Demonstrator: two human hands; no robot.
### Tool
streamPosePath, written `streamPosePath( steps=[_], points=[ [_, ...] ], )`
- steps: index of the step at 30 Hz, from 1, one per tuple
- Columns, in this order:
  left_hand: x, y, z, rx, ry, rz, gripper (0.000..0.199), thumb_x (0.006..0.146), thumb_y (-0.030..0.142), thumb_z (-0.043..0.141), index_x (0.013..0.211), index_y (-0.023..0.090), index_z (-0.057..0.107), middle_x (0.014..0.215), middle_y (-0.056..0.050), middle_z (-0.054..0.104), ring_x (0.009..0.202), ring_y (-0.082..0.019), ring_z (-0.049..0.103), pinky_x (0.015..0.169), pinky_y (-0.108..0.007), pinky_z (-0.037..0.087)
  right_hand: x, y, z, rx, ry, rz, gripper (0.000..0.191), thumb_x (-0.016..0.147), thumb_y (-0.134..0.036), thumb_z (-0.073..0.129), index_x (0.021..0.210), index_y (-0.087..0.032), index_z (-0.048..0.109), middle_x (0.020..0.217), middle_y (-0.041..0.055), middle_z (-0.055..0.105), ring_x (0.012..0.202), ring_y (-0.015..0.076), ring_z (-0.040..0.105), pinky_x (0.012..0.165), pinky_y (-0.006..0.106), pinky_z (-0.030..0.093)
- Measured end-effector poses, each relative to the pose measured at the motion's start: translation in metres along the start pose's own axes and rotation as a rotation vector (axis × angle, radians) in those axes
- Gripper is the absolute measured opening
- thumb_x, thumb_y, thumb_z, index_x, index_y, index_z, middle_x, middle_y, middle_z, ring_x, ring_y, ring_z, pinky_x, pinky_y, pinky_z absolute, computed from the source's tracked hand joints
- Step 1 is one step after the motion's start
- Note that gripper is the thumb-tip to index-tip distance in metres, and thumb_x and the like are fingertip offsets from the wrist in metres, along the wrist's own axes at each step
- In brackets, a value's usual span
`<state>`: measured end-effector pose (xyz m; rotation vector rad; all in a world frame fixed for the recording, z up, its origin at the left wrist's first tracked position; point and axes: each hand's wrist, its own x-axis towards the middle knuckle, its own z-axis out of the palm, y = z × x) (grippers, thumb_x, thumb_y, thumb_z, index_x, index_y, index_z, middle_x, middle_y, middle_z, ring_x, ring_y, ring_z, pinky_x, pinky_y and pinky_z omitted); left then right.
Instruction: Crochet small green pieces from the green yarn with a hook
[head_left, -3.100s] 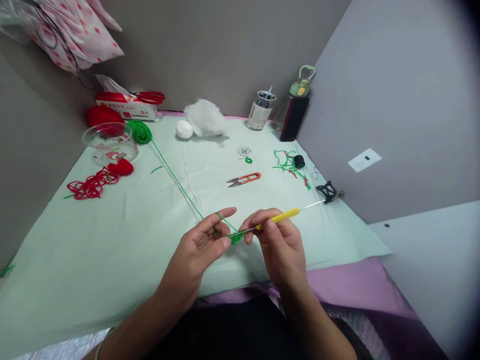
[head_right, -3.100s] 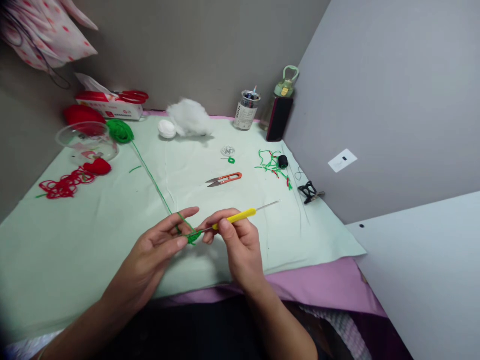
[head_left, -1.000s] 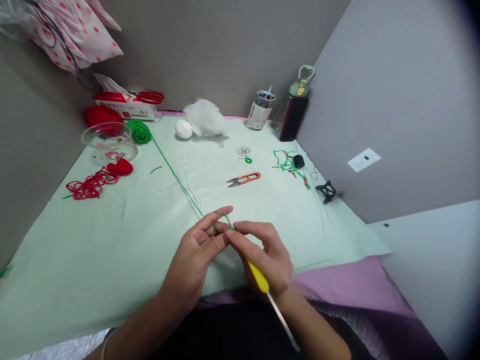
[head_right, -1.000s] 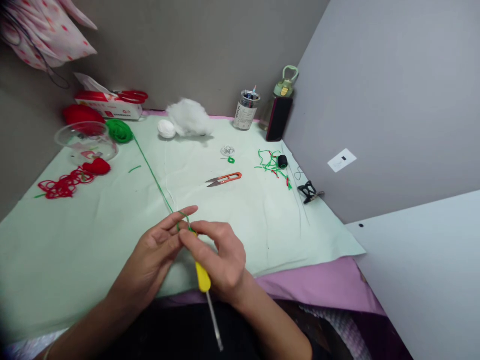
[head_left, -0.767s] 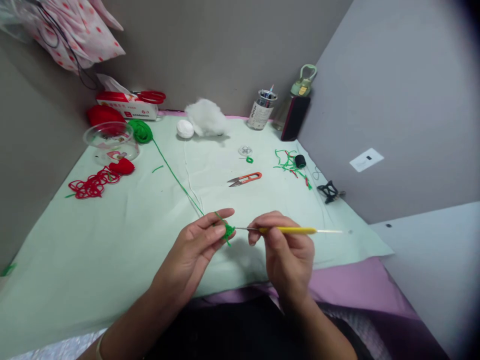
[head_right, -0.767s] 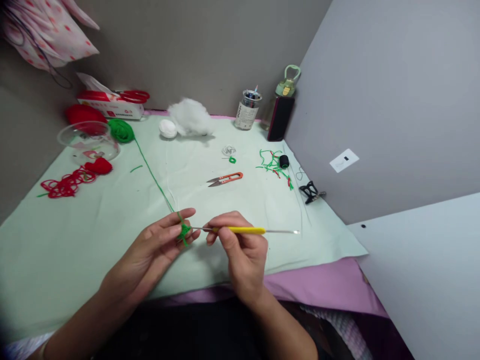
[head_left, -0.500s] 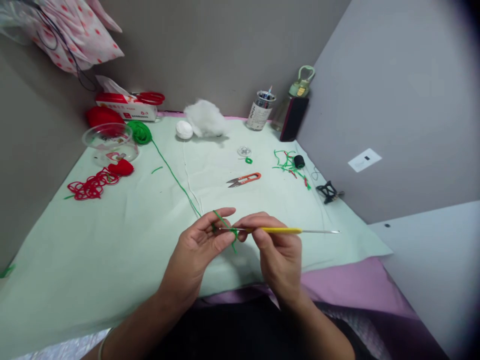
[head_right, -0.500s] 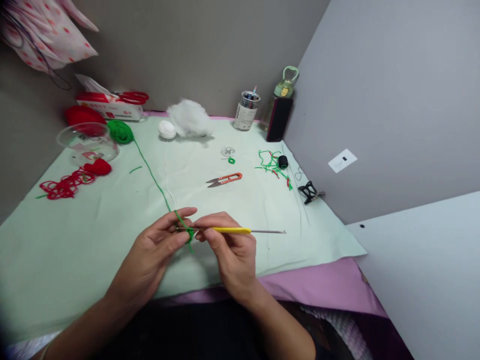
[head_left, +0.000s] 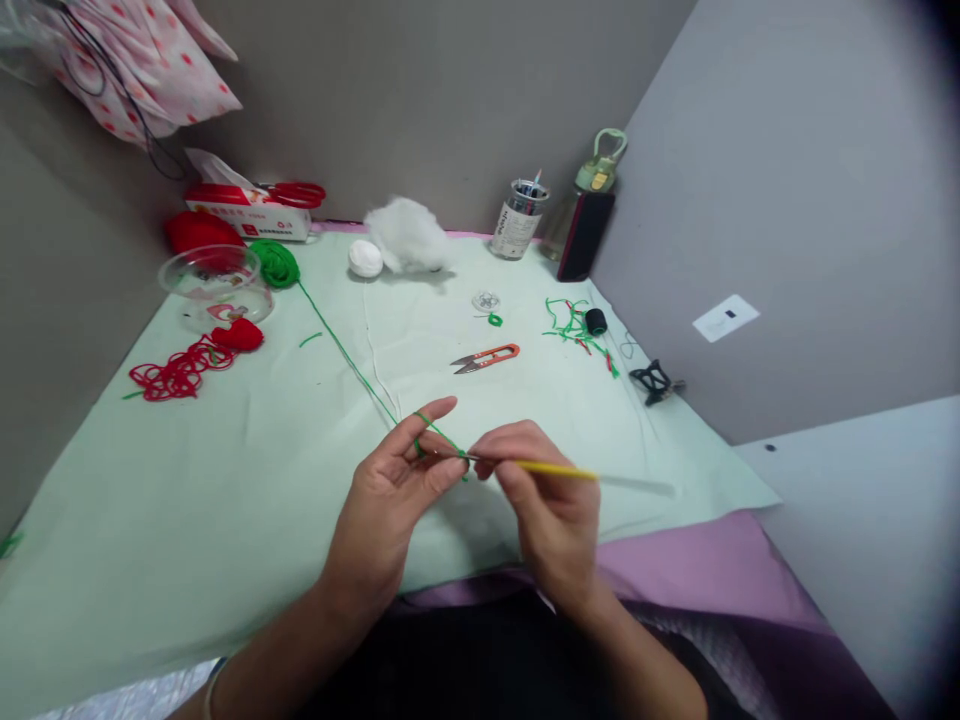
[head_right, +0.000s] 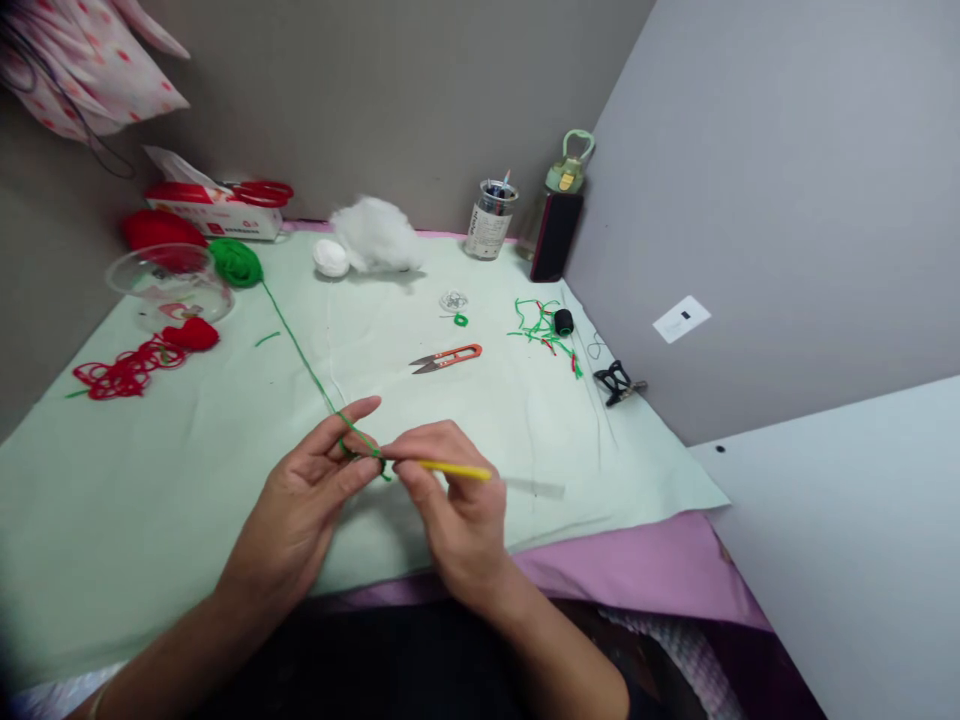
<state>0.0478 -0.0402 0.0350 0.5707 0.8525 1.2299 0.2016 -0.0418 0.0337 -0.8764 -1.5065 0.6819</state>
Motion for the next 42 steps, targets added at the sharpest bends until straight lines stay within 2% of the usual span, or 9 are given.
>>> streamPosePath(
  steps=[2, 4, 8, 13, 16, 20, 25, 33, 42],
  points=[
    [-0.002, -0.003, 0.002, 0.001, -0.010, -0.003, 0.053, 0.080, 0.023, 0.092, 0.130, 0.033, 0.077, 0.084, 0.005, 0.073, 0.086, -0.010, 0.067, 0.087, -0.021, 0.051, -0.005, 0.000, 0.005, -0.236, -0.004, -0.168, 0.032, 0.098, -0.010, 0.066, 0.121, -0.028, 0.079, 0.108, 0.0075, 0.078, 0.097, 0.0197, 0.074, 0.082, 0.035, 0.062],
    [-0.004, -0.003, 0.004, -0.042, -0.033, -0.063, 0.051, 0.081, 0.026, 0.091, 0.130, 0.030, 0.077, 0.087, 0.002, 0.075, 0.092, -0.012, 0.067, 0.091, -0.023, 0.051, -0.010, 0.001, 0.009, -0.312, 0.037, -0.248, 0.041, 0.097, -0.006, 0.066, 0.128, -0.030, 0.077, 0.119, 0.0091, 0.078, 0.104, 0.0208, 0.074, 0.085, 0.036, 0.062],
    [-0.004, 0.001, 0.006, -0.085, -0.074, -0.142, 0.043, 0.080, 0.024, 0.090, 0.122, 0.025, 0.080, 0.094, -0.001, 0.077, 0.098, -0.015, 0.068, 0.098, -0.027, 0.049, -0.007, 0.005, 0.006, -0.024, 0.091, -0.012, 0.028, 0.099, -0.012, 0.065, 0.115, -0.030, 0.081, 0.109, 0.0056, 0.081, 0.101, 0.0194, 0.075, 0.084, 0.033, 0.063],
    [-0.003, 0.004, 0.004, -0.031, -0.054, -0.126, 0.042, 0.081, 0.023, 0.089, 0.122, 0.025, 0.080, 0.091, 0.000, 0.073, 0.100, -0.019, 0.070, 0.104, -0.035, 0.047, 0.002, 0.012, 0.001, 0.337, 0.115, 0.288, 0.012, 0.098, -0.032, 0.072, 0.102, -0.026, 0.082, 0.095, 0.0036, 0.082, 0.079, 0.0149, 0.073, 0.074, 0.029, 0.062],
    [-0.004, 0.003, 0.002, 0.009, -0.078, -0.125, 0.042, 0.083, 0.025, 0.086, 0.124, 0.024, 0.079, 0.092, -0.002, 0.071, 0.101, -0.022, 0.069, 0.107, -0.040, 0.044, 0.005, 0.012, 0.001, 0.431, 0.145, 0.368, 0.016, 0.094, -0.039, 0.076, 0.095, -0.023, 0.081, 0.086, 0.0038, 0.080, 0.072, 0.0144, 0.071, 0.069, 0.028, 0.061],
    [-0.006, 0.003, -0.001, 0.042, -0.077, -0.113, 0.038, 0.084, 0.027, 0.084, 0.121, 0.024, 0.081, 0.093, -0.002, 0.068, 0.101, -0.022, 0.065, 0.105, -0.039, 0.042, 0.008, 0.008, -0.001, 0.472, 0.106, 0.385, 0.020, 0.097, -0.040, 0.072, 0.092, -0.021, 0.076, 0.080, 0.0040, 0.079, 0.064, 0.0140, 0.067, 0.062, 0.028, 0.059],
    [-0.008, 0.004, -0.004, 0.088, -0.071, -0.093, 0.034, 0.085, 0.027, 0.084, 0.119, 0.026, 0.082, 0.091, -0.001, 0.066, 0.096, -0.019, 0.060, 0.097, -0.034, 0.043, 0.006, 0.007, -0.006, 0.445, 0.046, 0.349, 0.019, 0.104, -0.036, 0.062, 0.097, -0.021, 0.072, 0.084, 0.0038, 0.080, 0.067, 0.0144, 0.069, 0.066, 0.029, 0.060],
    [-0.006, 0.003, -0.007, 0.195, -0.071, -0.026, 0.032, 0.087, 0.030, 0.083, 0.119, 0.028, 0.082, 0.088, 0.000, 0.064, 0.090, -0.016, 0.061, 0.087, -0.027, 0.048, -0.001, 0.001, -0.010, 0.187, 0.008, 0.216, 0.019, 0.108, -0.029, 0.055, 0.103, -0.022, 0.072, 0.093, 0.0040, 0.080, 0.075, 0.0150, 0.073, 0.073, 0.032, 0.063],
    [-0.007, 0.004, -0.007, 0.321, -0.010, 0.094, 0.030, 0.085, 0.027, 0.085, 0.115, 0.028, 0.083, 0.087, 0.000, 0.070, 0.090, -0.018, 0.066, 0.092, -0.029, 0.052, -0.005, -0.004, -0.012, -0.100, -0.133, -0.148, 0.026, 0.106, -0.016, 0.050, 0.119, -0.023, 0.072, 0.102, 0.0075, 0.080, 0.093, 0.0204, 0.075, 0.081, 0.039, 0.063]
  ],
)
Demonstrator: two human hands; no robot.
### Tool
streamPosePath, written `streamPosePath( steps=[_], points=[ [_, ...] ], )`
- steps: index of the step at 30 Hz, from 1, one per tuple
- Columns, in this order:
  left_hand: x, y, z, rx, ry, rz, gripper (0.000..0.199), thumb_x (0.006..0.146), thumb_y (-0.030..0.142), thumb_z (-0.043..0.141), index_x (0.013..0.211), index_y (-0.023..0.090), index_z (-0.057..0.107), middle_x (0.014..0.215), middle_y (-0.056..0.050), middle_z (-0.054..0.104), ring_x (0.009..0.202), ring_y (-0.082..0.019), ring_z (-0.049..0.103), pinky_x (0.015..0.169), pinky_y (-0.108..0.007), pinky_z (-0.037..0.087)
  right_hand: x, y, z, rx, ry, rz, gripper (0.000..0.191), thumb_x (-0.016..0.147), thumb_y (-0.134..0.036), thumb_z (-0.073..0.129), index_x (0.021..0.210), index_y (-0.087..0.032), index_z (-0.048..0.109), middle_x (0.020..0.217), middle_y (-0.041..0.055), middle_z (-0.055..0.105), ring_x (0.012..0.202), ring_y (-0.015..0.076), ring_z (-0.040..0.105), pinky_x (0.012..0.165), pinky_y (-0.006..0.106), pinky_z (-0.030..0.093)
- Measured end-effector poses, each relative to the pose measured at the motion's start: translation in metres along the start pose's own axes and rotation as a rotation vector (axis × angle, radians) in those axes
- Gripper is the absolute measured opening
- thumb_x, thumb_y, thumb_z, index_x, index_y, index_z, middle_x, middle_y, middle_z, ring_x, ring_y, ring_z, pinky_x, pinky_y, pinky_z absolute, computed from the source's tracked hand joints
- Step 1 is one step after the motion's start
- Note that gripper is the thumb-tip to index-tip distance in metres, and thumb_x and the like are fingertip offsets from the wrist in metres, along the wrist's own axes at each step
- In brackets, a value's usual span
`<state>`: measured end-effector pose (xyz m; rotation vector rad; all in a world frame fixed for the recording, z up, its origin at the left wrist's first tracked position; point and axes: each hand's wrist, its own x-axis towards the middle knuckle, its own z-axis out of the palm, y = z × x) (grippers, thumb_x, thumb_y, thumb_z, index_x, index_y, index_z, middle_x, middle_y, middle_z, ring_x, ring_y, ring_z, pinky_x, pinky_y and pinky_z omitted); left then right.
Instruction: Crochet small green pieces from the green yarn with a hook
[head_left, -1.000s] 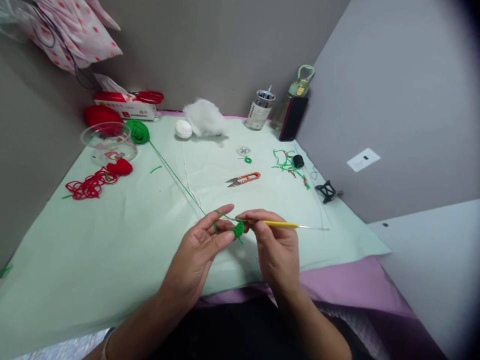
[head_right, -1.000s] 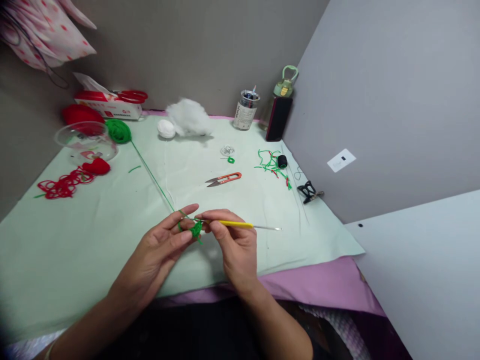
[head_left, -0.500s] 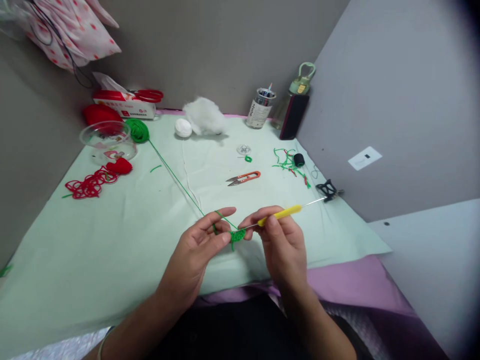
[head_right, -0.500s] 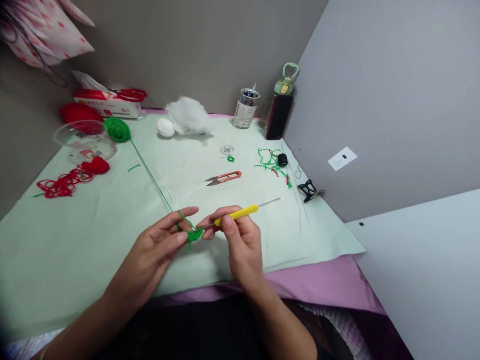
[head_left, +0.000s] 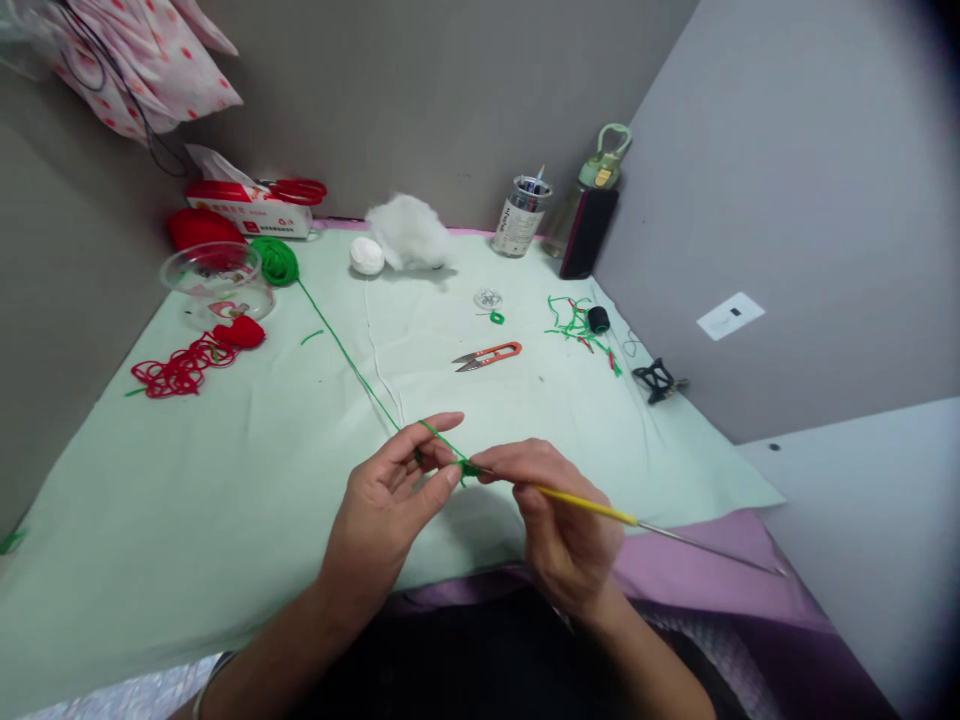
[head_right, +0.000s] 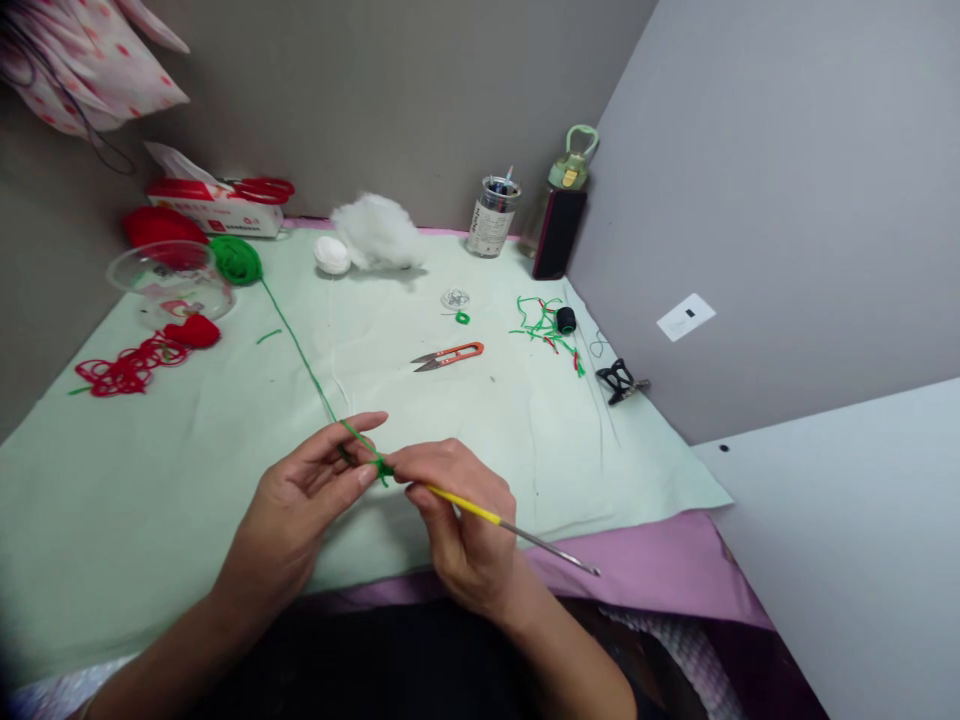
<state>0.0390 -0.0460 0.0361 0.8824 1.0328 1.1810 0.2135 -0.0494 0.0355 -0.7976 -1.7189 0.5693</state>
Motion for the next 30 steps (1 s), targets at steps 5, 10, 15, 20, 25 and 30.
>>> streamPosePath(
  steps=[5, 10, 15, 20, 25, 30],
  points=[
    [-0.001, -0.001, 0.004, -0.039, 0.023, 0.021, 0.038, 0.083, 0.024, 0.087, 0.120, 0.030, 0.081, 0.085, 0.002, 0.067, 0.090, -0.015, 0.065, 0.092, -0.026, 0.051, -0.003, 0.001, 0.003, -0.106, 0.009, -0.106, 0.029, 0.105, -0.016, 0.055, 0.127, -0.024, 0.071, 0.108, 0.0104, 0.081, 0.098, 0.0219, 0.078, 0.076, 0.037, 0.066],
    [0.001, 0.001, 0.005, -0.377, -0.083, -0.254, 0.046, 0.081, 0.027, 0.089, 0.126, 0.024, 0.078, 0.087, -0.001, 0.071, 0.081, -0.012, 0.063, 0.081, -0.023, 0.053, -0.006, 0.003, 0.003, -0.421, -0.068, -0.241, 0.047, 0.093, -0.007, 0.072, 0.132, -0.031, 0.072, 0.116, 0.0075, 0.080, 0.106, 0.0237, 0.078, 0.084, 0.036, 0.068],
    [0.005, 0.006, 0.002, -0.466, -0.075, -0.306, 0.037, 0.079, 0.024, 0.089, 0.115, 0.019, 0.082, 0.087, -0.002, 0.071, 0.083, -0.014, 0.065, 0.093, -0.031, 0.053, -0.001, 0.002, 0.004, 0.012, 0.138, 0.062, 0.026, 0.104, -0.019, 0.057, 0.118, -0.028, 0.077, 0.099, 0.0061, 0.078, 0.087, 0.0207, 0.074, 0.072, 0.037, 0.064],
    [0.001, 0.002, 0.005, -0.273, -0.077, -0.142, 0.039, 0.079, 0.027, 0.090, 0.117, 0.027, 0.083, 0.090, -0.001, 0.071, 0.090, -0.015, 0.062, 0.089, -0.027, 0.048, 0.008, 0.001, 0.010, 0.177, 0.143, 0.159, 0.017, 0.103, -0.026, 0.064, 0.106, -0.027, 0.080, 0.098, 0.0058, 0.079, 0.094, 0.0212, 0.074, 0.078, 0.036, 0.063],
    [-0.001, -0.001, 0.006, -0.228, -0.088, -0.112, 0.030, 0.084, 0.031, 0.088, 0.114, 0.030, 0.084, 0.092, 0.000, 0.071, 0.093, -0.015, 0.064, 0.090, -0.026, 0.048, 0.007, 0.003, 0.010, 0.219, 0.150, 0.185, 0.019, 0.104, -0.024, 0.061, 0.108, -0.028, 0.080, 0.097, 0.0039, 0.078, 0.088, 0.0184, 0.073, 0.074, 0.033, 0.063],
    [0.002, -0.002, 0.010, -0.286, -0.042, -0.134, 0.039, 0.080, 0.029, 0.092, 0.118, 0.029, 0.082, 0.083, 0.002, 0.070, 0.085, -0.013, 0.064, 0.087, -0.024, 0.050, -0.005, 0.003, 0.006, -0.159, 0.044, -0.021, 0.032, 0.098, -0.012, 0.067, 0.123, -0.030, 0.077, 0.111, 0.0068, 0.076, 0.101, 0.0206, 0.074, 0.082, 0.035, 0.064]
  ],
)
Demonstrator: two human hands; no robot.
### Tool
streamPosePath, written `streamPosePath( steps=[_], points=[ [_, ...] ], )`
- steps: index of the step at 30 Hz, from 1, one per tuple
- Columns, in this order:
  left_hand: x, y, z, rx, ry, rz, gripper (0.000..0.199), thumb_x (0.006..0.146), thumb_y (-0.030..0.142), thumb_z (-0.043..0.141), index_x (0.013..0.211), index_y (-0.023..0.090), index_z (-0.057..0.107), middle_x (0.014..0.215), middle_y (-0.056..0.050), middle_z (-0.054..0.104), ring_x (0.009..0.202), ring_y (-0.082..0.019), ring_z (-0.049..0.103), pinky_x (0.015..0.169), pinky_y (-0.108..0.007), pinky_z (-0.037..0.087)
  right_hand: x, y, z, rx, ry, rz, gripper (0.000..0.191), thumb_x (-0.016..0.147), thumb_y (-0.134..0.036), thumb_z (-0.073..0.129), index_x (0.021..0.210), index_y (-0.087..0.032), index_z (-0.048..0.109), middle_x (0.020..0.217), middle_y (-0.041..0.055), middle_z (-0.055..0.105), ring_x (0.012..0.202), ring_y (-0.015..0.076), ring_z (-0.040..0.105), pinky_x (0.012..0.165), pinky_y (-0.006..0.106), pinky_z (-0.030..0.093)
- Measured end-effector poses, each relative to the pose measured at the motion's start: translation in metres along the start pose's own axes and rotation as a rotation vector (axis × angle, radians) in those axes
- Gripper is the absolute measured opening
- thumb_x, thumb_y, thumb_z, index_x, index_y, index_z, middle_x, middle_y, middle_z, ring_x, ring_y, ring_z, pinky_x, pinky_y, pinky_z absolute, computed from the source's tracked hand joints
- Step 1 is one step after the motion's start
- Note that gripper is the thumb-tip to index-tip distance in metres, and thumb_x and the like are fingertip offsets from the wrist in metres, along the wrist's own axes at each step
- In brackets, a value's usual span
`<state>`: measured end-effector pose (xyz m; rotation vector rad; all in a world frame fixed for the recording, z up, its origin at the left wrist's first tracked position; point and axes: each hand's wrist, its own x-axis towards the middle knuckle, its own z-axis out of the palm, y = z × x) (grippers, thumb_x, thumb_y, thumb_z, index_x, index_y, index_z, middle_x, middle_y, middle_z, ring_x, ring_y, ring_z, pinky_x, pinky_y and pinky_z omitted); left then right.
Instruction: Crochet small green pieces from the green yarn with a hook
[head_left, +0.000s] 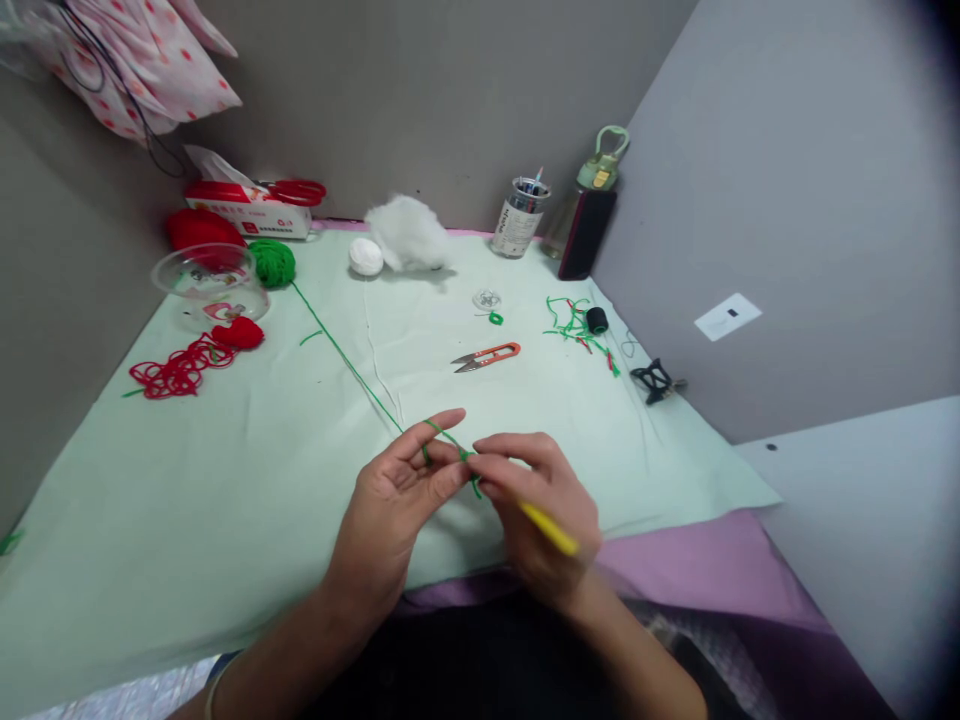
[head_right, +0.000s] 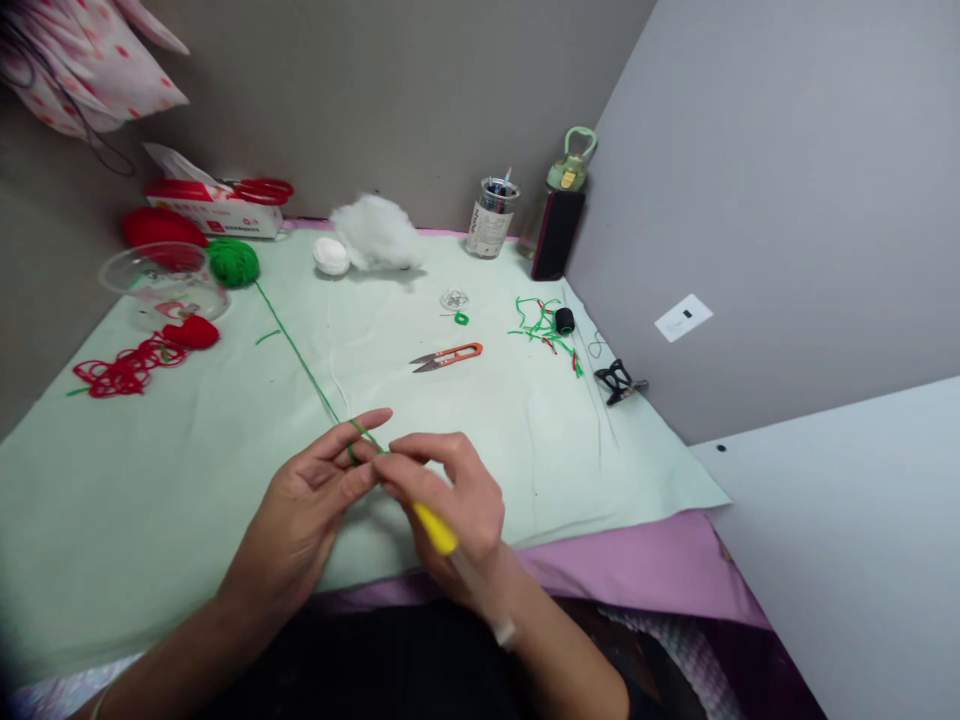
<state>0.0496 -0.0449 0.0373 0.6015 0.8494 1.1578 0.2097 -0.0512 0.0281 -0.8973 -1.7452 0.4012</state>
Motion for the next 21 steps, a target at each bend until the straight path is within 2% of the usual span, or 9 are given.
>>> streamPosePath(
  steps=[2, 3, 5, 8, 10, 14, 21],
  points=[
    [0.000, 0.001, 0.001, -0.090, -0.029, -0.096, 0.042, 0.079, 0.030, 0.092, 0.119, 0.026, 0.082, 0.084, 0.001, 0.070, 0.087, -0.014, 0.065, 0.087, -0.025, 0.051, -0.003, 0.000, -0.002, -0.117, -0.027, -0.100, 0.038, 0.095, -0.011, 0.071, 0.127, -0.031, 0.076, 0.119, 0.0082, 0.075, 0.106, 0.0220, 0.073, 0.085, 0.035, 0.065],
    [0.000, 0.002, 0.001, -0.139, -0.043, -0.150, 0.041, 0.079, 0.030, 0.092, 0.119, 0.023, 0.082, 0.085, -0.001, 0.071, 0.088, -0.014, 0.065, 0.089, -0.026, 0.051, -0.004, 0.001, -0.002, -0.110, -0.020, -0.094, 0.038, 0.095, -0.011, 0.070, 0.127, -0.030, 0.076, 0.119, 0.0080, 0.075, 0.106, 0.0219, 0.073, 0.084, 0.035, 0.065],
    [0.001, 0.003, -0.001, -0.204, -0.054, -0.211, 0.037, 0.080, 0.028, 0.090, 0.116, 0.020, 0.083, 0.087, -0.002, 0.071, 0.091, -0.015, 0.066, 0.096, -0.030, 0.052, -0.002, 0.001, -0.002, 0.026, 0.054, 0.017, 0.033, 0.098, -0.011, 0.065, 0.123, -0.029, 0.077, 0.109, 0.0061, 0.077, 0.097, 0.0199, 0.073, 0.080, 0.034, 0.064],
    [0.001, 0.004, -0.003, -0.185, -0.027, -0.147, 0.032, 0.082, 0.025, 0.088, 0.113, 0.020, 0.084, 0.085, -0.001, 0.067, 0.090, -0.015, 0.064, 0.104, -0.036, 0.049, 0.004, 0.002, 0.001, 0.348, 0.179, 0.209, 0.024, 0.102, -0.016, 0.061, 0.112, -0.028, 0.079, 0.094, 0.0027, 0.075, 0.078, 0.0157, 0.069, 0.069, 0.031, 0.059],
    [0.001, 0.002, -0.004, -0.108, -0.016, -0.072, 0.034, 0.081, 0.026, 0.088, 0.114, 0.023, 0.084, 0.086, 0.001, 0.065, 0.089, -0.014, 0.061, 0.102, -0.035, 0.047, 0.008, 0.003, 0.004, 0.489, 0.175, 0.270, 0.019, 0.103, -0.021, 0.062, 0.107, -0.028, 0.080, 0.093, 0.0024, 0.073, 0.076, 0.0146, 0.068, 0.067, 0.030, 0.058],
    [0.000, -0.001, -0.004, 0.000, -0.012, -0.006, 0.038, 0.082, 0.030, 0.088, 0.119, 0.027, 0.082, 0.088, 0.001, 0.064, 0.090, -0.016, 0.057, 0.102, -0.037, 0.042, 0.011, 0.004, 0.009, 0.521, 0.137, 0.301, 0.017, 0.103, -0.023, 0.065, 0.106, -0.027, 0.081, 0.095, 0.0032, 0.075, 0.082, 0.0148, 0.070, 0.073, 0.030, 0.060],
    [0.001, 0.003, -0.003, -0.048, -0.031, -0.054, 0.049, 0.084, 0.030, 0.085, 0.131, 0.024, 0.076, 0.088, 0.000, 0.063, 0.091, -0.018, 0.055, 0.105, -0.043, 0.040, 0.009, 0.005, 0.007, 0.553, 0.160, 0.325, 0.017, 0.103, -0.023, 0.064, 0.106, -0.025, 0.081, 0.094, 0.0030, 0.074, 0.077, 0.0135, 0.069, 0.071, 0.030, 0.059]
  ],
)
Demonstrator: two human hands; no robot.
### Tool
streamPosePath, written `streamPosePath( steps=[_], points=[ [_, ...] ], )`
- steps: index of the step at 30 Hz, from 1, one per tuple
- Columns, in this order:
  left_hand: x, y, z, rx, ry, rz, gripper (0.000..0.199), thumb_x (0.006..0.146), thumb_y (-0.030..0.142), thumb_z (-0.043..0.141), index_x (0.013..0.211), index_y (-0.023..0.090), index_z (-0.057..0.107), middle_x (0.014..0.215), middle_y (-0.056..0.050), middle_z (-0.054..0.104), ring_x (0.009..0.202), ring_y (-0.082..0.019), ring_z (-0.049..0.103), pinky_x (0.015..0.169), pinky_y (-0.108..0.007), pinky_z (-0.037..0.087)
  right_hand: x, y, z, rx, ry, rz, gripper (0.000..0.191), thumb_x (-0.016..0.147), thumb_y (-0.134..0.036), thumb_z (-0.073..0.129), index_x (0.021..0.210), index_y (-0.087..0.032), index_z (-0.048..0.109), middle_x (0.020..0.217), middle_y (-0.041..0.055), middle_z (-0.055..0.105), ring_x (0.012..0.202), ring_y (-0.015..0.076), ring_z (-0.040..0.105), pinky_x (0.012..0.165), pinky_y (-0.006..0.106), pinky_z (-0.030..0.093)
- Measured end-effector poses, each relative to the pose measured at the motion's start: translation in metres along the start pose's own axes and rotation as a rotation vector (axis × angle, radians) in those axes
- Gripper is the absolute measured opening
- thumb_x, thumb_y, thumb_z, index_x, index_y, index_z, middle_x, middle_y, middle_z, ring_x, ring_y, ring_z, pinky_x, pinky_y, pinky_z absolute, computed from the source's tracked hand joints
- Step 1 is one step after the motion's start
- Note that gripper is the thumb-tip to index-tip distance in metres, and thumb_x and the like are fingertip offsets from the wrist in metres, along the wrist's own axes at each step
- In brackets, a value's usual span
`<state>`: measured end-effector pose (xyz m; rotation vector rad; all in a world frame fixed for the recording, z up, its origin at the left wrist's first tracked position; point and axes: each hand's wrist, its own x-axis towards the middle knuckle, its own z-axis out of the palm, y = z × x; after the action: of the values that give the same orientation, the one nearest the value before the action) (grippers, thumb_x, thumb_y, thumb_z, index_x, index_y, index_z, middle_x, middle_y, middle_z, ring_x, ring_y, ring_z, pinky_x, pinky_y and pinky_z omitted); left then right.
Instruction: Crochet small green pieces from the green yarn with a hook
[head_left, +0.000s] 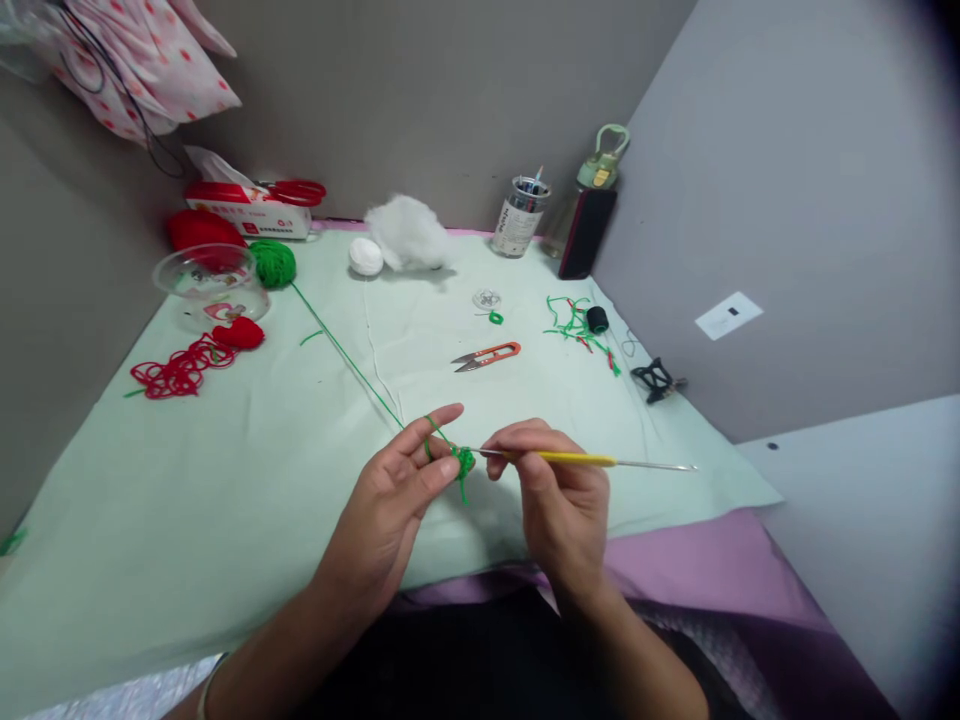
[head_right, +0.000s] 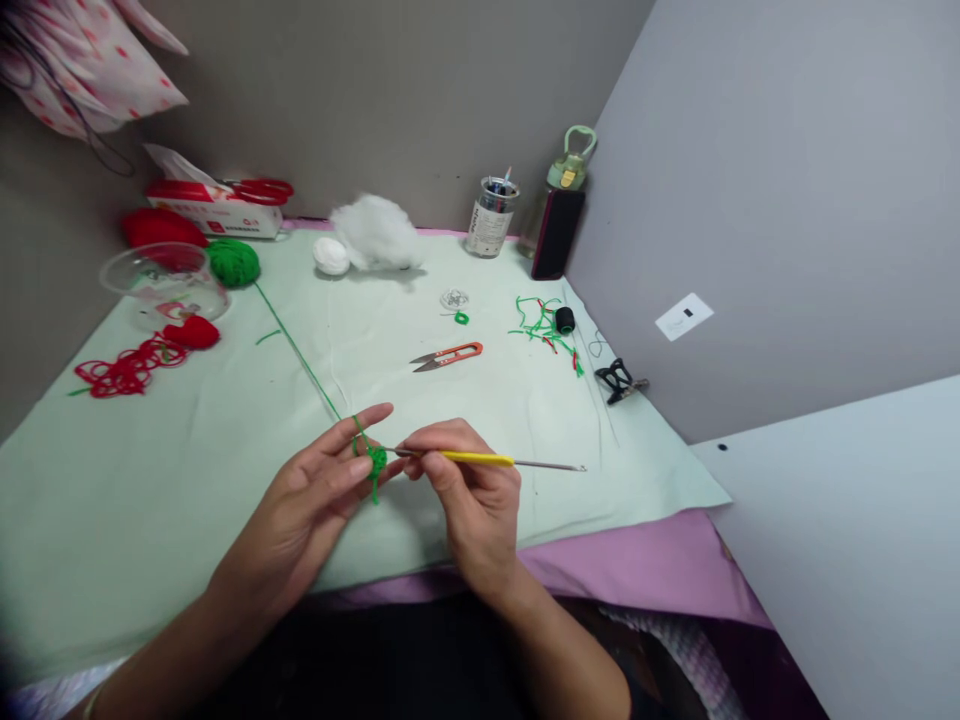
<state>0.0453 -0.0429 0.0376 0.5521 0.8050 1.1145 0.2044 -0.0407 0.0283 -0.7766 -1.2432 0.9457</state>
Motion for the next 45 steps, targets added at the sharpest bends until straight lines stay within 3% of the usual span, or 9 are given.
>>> streamPosePath(
  steps=[7, 11, 16, 30, 39, 45],
  points=[
    [-0.002, 0.005, -0.001, -0.041, -0.024, -0.064, 0.048, 0.084, 0.028, 0.085, 0.130, 0.021, 0.077, 0.088, -0.002, 0.065, 0.093, -0.019, 0.060, 0.107, -0.042, 0.042, 0.001, 0.002, -0.003, 0.113, 0.035, 0.096, 0.015, 0.102, -0.030, 0.068, 0.101, -0.026, 0.082, 0.089, 0.0011, 0.075, 0.072, 0.0112, 0.068, 0.071, 0.027, 0.056],
    [-0.001, 0.008, -0.003, -0.056, -0.050, -0.078, 0.039, 0.084, 0.028, 0.085, 0.122, 0.021, 0.081, 0.087, -0.002, 0.064, 0.088, -0.018, 0.061, 0.100, -0.038, 0.046, 0.004, -0.001, -0.002, 0.171, 0.089, 0.157, 0.013, 0.097, -0.033, 0.073, 0.095, -0.024, 0.083, 0.083, 0.0010, 0.074, 0.067, 0.0111, 0.067, 0.067, 0.025, 0.055],
    [-0.002, 0.006, -0.003, 0.020, -0.007, 0.045, 0.034, 0.081, 0.030, 0.088, 0.114, 0.025, 0.084, 0.083, 0.000, 0.063, 0.085, -0.015, 0.059, 0.088, -0.029, 0.048, 0.007, -0.004, 0.002, 0.253, 0.051, 0.220, 0.014, 0.096, -0.036, 0.075, 0.093, -0.024, 0.083, 0.078, 0.0007, 0.073, 0.063, 0.0117, 0.065, 0.063, 0.026, 0.055],
    [-0.002, 0.000, -0.007, 0.165, 0.007, 0.099, 0.022, 0.084, 0.032, 0.088, 0.105, 0.032, 0.086, 0.088, 0.000, 0.072, 0.089, -0.013, 0.064, 0.086, -0.023, 0.049, 0.000, -0.003, -0.003, 0.141, 0.005, 0.114, 0.017, 0.104, -0.031, 0.064, 0.101, -0.025, 0.080, 0.087, 0.0000, 0.073, 0.073, 0.0115, 0.068, 0.070, 0.027, 0.054],
    [-0.005, -0.004, -0.007, 0.185, 0.046, 0.121, 0.021, 0.086, 0.029, 0.086, 0.107, 0.030, 0.086, 0.086, 0.000, 0.071, 0.087, -0.013, 0.064, 0.085, -0.022, 0.050, -0.008, -0.005, 0.000, -0.128, 0.049, -0.082, 0.022, 0.105, -0.020, 0.058, 0.109, -0.028, 0.078, 0.093, 0.0020, 0.073, 0.080, 0.0162, 0.066, 0.073, 0.034, 0.054],
    [-0.005, -0.006, -0.002, 0.159, 0.037, 0.111, 0.030, 0.086, 0.028, 0.087, 0.115, 0.031, 0.083, 0.087, 0.002, 0.068, 0.086, -0.012, 0.061, 0.085, -0.023, 0.050, -0.014, -0.004, 0.001, -0.287, -0.016, -0.182, 0.029, 0.104, -0.016, 0.059, 0.119, -0.032, 0.077, 0.099, 0.0041, 0.078, 0.091, 0.0205, 0.070, 0.077, 0.037, 0.057]
  ],
)
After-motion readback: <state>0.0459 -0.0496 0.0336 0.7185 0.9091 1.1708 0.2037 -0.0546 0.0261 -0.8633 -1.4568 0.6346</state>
